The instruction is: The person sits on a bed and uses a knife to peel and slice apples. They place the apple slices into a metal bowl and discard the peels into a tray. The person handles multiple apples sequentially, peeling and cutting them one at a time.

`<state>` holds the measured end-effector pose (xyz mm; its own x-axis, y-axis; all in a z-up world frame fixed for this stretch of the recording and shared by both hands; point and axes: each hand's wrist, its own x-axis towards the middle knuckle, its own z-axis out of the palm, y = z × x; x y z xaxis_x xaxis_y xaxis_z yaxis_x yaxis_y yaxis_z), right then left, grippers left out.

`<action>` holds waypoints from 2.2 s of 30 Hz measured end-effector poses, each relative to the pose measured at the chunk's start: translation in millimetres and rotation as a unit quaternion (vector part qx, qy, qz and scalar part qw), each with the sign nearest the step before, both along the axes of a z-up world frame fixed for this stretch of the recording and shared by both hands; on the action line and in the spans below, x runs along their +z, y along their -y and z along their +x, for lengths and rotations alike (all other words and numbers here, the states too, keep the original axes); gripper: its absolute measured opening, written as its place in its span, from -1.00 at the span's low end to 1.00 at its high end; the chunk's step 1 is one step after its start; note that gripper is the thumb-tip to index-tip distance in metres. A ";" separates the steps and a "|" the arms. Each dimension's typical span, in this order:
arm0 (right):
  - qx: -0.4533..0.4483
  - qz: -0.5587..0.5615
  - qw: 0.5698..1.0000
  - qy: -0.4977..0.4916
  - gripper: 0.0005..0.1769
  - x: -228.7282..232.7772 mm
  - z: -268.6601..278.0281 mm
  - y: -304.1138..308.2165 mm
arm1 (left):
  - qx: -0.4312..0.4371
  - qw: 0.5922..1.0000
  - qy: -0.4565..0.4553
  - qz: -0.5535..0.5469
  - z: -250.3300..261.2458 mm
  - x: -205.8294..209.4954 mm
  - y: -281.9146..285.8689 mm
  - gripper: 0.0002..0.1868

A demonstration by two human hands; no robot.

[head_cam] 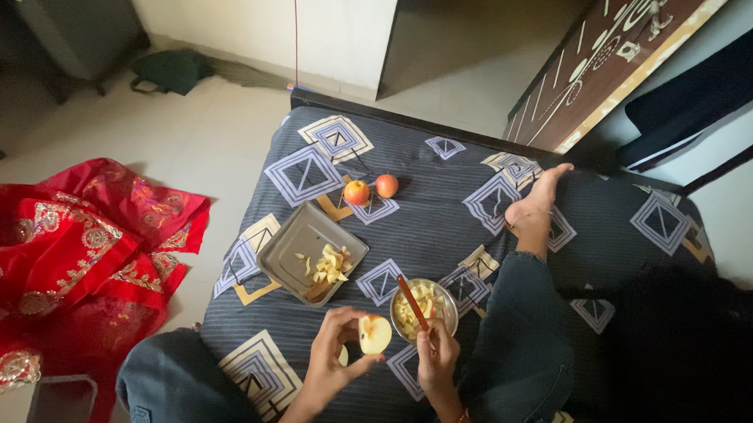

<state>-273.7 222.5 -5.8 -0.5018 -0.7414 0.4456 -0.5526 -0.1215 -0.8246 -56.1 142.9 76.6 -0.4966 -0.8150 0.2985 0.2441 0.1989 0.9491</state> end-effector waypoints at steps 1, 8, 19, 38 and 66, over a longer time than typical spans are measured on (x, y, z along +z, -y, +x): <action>0.014 -0.008 1.000 0.013 -0.64 3.5 1.7 -1.1 | 0.006 1.000 0.022 -0.003 0.5 2.5 0.8 -0.23; 0.063 -0.025 0.996 0.064 -0.68 29.6 14.6 -0.2 | 0.041 0.995 0.084 -0.032 2.1 13.2 1.2 -0.23; 0.068 0.005 0.991 0.113 -0.72 16.8 12.1 -2.6 | -0.011 0.995 0.094 -0.010 7.4 19.6 4.1 -0.27; 0.080 -0.008 0.991 0.105 -0.72 2.1 7.4 -1.5 | -0.018 0.993 0.119 -0.019 8.8 18.9 4.2 -0.32; 0.161 -0.018 0.984 -0.076 0.04 56.6 27.2 -1.3 | -0.088 0.992 0.058 -0.072 14.2 11.6 3.5 -0.26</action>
